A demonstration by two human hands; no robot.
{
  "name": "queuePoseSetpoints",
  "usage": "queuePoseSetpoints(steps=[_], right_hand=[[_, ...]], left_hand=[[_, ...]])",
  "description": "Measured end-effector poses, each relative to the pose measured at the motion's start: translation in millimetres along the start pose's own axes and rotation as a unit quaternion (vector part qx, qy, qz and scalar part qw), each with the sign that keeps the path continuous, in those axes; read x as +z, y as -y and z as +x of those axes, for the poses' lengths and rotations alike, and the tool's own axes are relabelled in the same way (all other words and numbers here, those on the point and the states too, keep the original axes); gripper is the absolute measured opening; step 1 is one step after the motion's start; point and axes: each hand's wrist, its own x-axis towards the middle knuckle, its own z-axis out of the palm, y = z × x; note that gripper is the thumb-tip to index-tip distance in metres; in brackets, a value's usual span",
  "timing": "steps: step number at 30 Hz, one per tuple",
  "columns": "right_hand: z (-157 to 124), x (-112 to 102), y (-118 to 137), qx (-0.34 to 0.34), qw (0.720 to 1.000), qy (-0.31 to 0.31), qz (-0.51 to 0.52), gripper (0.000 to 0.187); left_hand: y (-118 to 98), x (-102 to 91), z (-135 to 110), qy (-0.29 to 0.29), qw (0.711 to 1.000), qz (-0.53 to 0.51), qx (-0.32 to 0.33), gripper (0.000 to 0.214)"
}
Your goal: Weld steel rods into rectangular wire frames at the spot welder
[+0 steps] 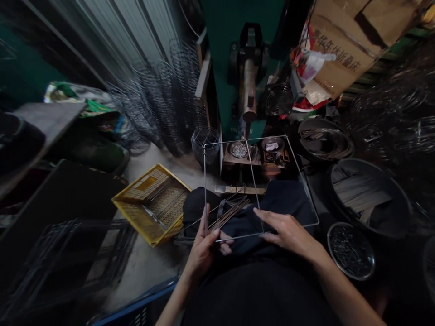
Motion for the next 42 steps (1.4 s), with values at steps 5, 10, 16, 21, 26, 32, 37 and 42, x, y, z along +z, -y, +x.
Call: queuePoseSetpoints(steps=[5, 10, 16, 21, 26, 32, 37, 42], right_hand=[[-1, 1, 0, 0.003, 1.000, -0.003, 0.010, 0.077], [-1, 1, 1, 0.034, 0.999, 0.004, 0.038, 0.075], [-3, 7, -2, 0.031, 0.999, -0.017, 0.040, 0.071], [-3, 10, -4, 0.018, 1.000, -0.020, 0.010, 0.078], [12, 9, -15, 0.016, 0.999, -0.017, -0.037, 0.080], [87, -30, -56, 0.022, 0.986, -0.110, -0.124, 0.077], [162, -83, -91, 0.024, 0.967, -0.157, -0.201, 0.070], [202, -110, -113, -0.001, 0.965, -0.176, -0.197, 0.061]], left_hand=[[1, 0.6, 2, -0.002, 1.000, -0.011, 0.008, 0.091], [0, 4.0, 0, -0.003, 1.000, 0.004, 0.010, 0.087], [6, 2.7, 2, -0.004, 1.000, -0.010, 0.010, 0.090], [11, -1.5, 8, 0.012, 1.000, -0.009, 0.018, 0.090], [6, -2.2, 25, 0.006, 1.000, 0.002, 0.018, 0.091], [-34, -1.5, 107, -0.012, 0.998, 0.008, 0.060, 0.094], [-83, -1.2, 192, -0.003, 0.995, -0.018, 0.099, 0.096], [-112, -4.8, 233, -0.004, 0.995, -0.026, 0.097, 0.094]])
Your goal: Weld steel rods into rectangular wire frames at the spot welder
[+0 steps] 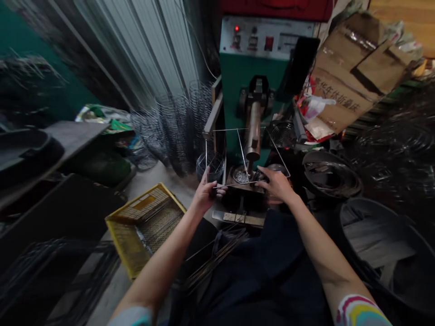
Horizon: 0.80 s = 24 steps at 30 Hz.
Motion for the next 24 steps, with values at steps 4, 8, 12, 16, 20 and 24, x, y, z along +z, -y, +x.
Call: queuePoseSetpoints(steps=[4, 8, 12, 16, 20, 24], right_hand=[[14, 4, -13, -0.009, 1.000, -0.021, 0.017, 0.062], [20, 6, -21, -0.026, 0.999, -0.042, 0.019, 0.063], [24, 3, -20, -0.021, 0.999, -0.042, -0.004, 0.062], [26, 0, -14, -0.017, 0.999, -0.036, -0.008, 0.062], [27, 1, -13, -0.027, 0.999, -0.038, 0.011, 0.060], [26, 8, -15, -0.012, 0.999, -0.040, 0.027, 0.063]], left_hand=[[-4, 0.9, 10, -0.003, 1.000, -0.006, 0.004, 0.094], [-5, 4.7, 14, 0.001, 1.000, -0.013, 0.010, 0.095], [-5, 4.4, 19, 0.004, 0.999, -0.028, 0.016, 0.097], [-4, 0.4, 24, -0.002, 0.999, -0.032, 0.014, 0.096], [-5, -2.6, 25, 0.010, 0.999, -0.037, 0.021, 0.097], [-5, -5.1, 25, 0.005, 1.000, -0.021, 0.021, 0.096]])
